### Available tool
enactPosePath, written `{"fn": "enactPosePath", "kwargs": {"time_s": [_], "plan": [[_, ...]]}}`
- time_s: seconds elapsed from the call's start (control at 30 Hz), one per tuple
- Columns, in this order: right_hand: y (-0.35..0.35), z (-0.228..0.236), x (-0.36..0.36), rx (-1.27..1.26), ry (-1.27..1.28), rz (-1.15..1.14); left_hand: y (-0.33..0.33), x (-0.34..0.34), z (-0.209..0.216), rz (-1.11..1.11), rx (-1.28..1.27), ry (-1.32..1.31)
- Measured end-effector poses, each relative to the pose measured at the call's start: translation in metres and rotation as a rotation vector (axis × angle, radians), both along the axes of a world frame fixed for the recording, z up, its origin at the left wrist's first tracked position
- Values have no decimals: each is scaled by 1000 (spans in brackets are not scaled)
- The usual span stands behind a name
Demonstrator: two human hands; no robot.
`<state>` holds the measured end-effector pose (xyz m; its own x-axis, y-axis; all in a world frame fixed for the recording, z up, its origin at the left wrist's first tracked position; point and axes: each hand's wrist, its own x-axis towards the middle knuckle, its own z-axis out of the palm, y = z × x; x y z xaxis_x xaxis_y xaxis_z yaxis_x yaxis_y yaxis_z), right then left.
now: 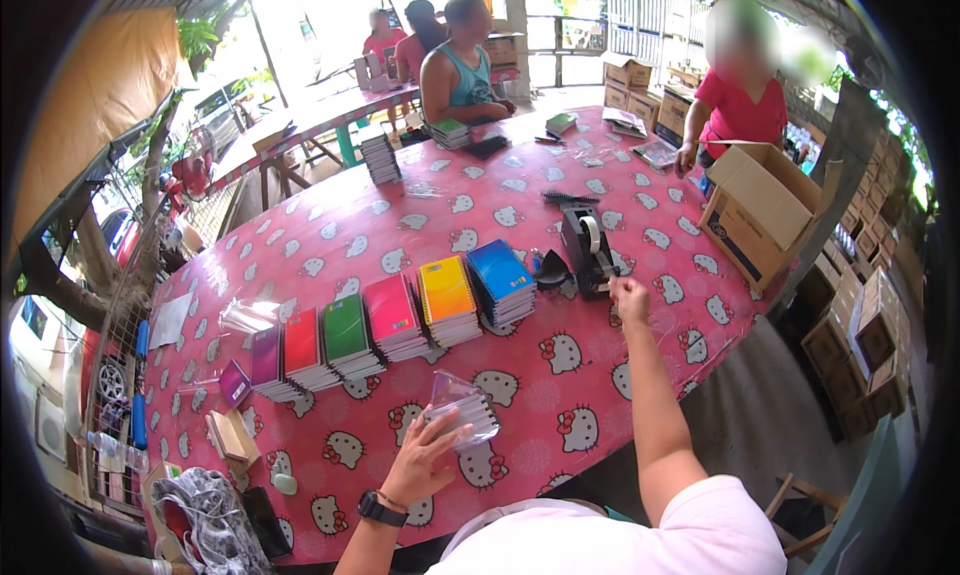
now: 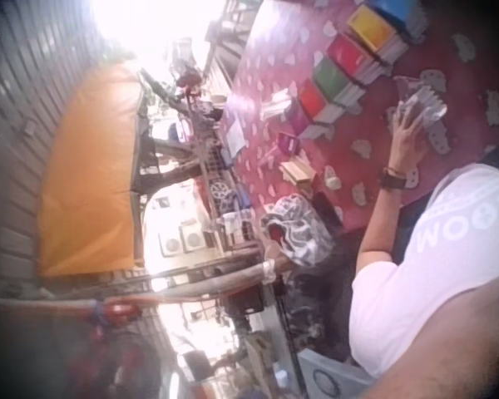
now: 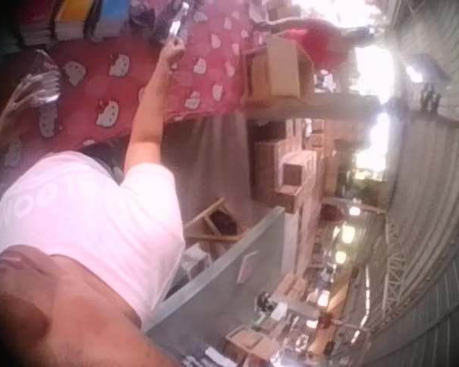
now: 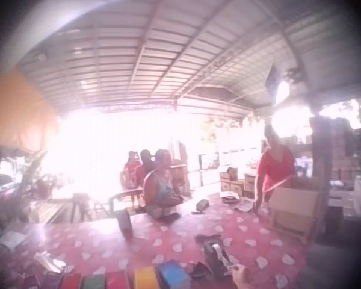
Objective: The person repeatedly picks up small notebooks from stacks on a table, places them into clear plastic sleeves, and seals the sleeves with tape. The person then sets the packaged notebooks aside and repeats the process with additional notebooks.
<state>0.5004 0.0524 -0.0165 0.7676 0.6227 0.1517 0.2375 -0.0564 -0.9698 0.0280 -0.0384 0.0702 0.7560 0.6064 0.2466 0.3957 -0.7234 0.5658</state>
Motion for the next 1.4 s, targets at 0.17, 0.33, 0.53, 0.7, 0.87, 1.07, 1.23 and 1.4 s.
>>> {"fn": "enactPosePath", "kwargs": {"time_s": [0.17, 0.33, 0.53, 0.7, 0.87, 1.07, 1.23, 1.4], "plan": [[-8, -28, 38, -173, 888, 471, 7, 15, 0, -75, -2, -53], [2, 105, -172, -423, 444, 1163, 1, -3, -5, 32, 27, -21], [-26, 156, -218, -561, 137, 1402, 2, 6, -5, -5, 54, -80], [-34, 160, -229, -658, -141, 1392, 4, 6, -8, -10, 60, -76], [-44, 150, -268, -761, -879, 1241, 7, 0, -6, -3, 51, -22], [-55, 162, -234, -856, -1169, 973, 6, -5, 7, 51, 134, -6], [-98, 128, -216, 191, -746, 1208, -1, 11, -31, 290, 335, -251], [-109, 127, -241, 264, -580, 1056, -1, 42, -7, 260, 210, -521]]}}
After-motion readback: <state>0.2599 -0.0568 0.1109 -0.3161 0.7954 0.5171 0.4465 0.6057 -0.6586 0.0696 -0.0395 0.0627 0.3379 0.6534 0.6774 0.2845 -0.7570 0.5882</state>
